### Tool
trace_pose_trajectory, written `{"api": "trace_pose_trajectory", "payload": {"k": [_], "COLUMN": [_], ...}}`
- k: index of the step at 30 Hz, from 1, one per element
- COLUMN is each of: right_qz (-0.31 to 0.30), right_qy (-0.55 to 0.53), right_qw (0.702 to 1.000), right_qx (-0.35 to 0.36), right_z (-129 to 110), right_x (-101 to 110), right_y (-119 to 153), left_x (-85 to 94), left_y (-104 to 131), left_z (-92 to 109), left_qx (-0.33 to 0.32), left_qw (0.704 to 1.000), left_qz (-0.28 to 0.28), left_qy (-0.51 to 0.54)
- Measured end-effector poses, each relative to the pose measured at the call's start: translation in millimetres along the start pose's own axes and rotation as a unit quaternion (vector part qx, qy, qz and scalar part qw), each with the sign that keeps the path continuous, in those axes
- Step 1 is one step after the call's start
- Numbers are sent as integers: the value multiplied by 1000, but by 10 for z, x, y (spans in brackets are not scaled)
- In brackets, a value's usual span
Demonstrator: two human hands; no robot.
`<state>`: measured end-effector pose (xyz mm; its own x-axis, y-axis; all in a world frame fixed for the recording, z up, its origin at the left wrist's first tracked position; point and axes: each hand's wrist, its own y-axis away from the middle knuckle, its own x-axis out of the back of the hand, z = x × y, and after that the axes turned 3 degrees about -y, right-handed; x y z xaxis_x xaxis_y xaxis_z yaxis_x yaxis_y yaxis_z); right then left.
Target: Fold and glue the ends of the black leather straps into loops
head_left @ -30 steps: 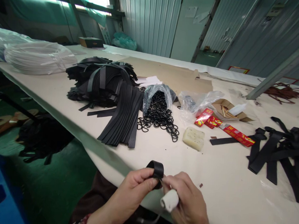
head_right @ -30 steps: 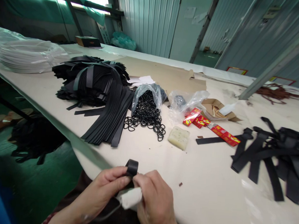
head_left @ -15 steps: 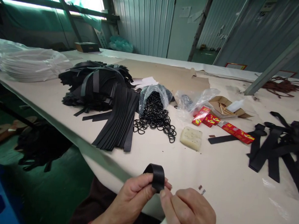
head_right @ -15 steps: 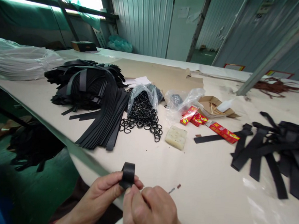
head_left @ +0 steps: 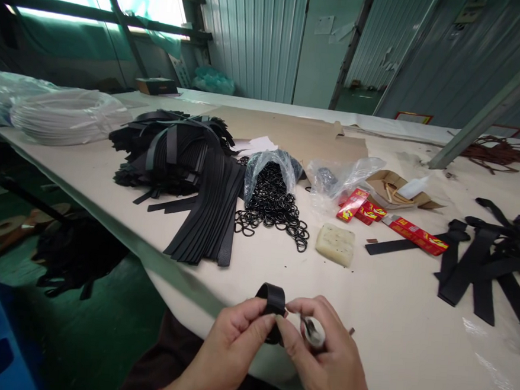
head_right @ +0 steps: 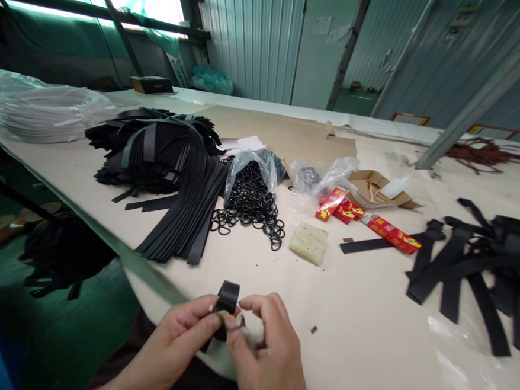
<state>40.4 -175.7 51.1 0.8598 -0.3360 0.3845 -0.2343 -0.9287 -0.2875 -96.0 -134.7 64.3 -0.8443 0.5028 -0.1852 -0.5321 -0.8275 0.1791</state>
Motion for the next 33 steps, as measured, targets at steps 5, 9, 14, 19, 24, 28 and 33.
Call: {"api": "trace_pose_trajectory", "payload": {"k": [5,9,14,19,24,28,33], "right_qz": [-105,-76,-77,-76,-64,-58,-62], "right_qy": [-232,-325,-376,-400,-407,-404,-398], "right_qw": [922,871,838,824,820,831,846], "right_qx": [-291,-360,-387,-393,-398,-378,-349], "right_z": [-37,-76,-128,-155,-157,-165,-189], "right_x": [-27,-44,-73,-93,-127,-167,-221], "right_y": [-73,-108,-134,-160,-169,-182,-194], "left_x": [-23,-22,-11,56,110,121,157], "left_y": [-14,1,35,42,34,31,0], "left_z": [108,159,173,180,244,286,268], "left_qx": [34,46,90,101,122,99,51], "left_qw": [999,994,984,979,980,983,992], "left_qz": [-26,-44,-40,-42,-35,-42,-23], "left_qy": [34,84,151,172,152,150,114]}}
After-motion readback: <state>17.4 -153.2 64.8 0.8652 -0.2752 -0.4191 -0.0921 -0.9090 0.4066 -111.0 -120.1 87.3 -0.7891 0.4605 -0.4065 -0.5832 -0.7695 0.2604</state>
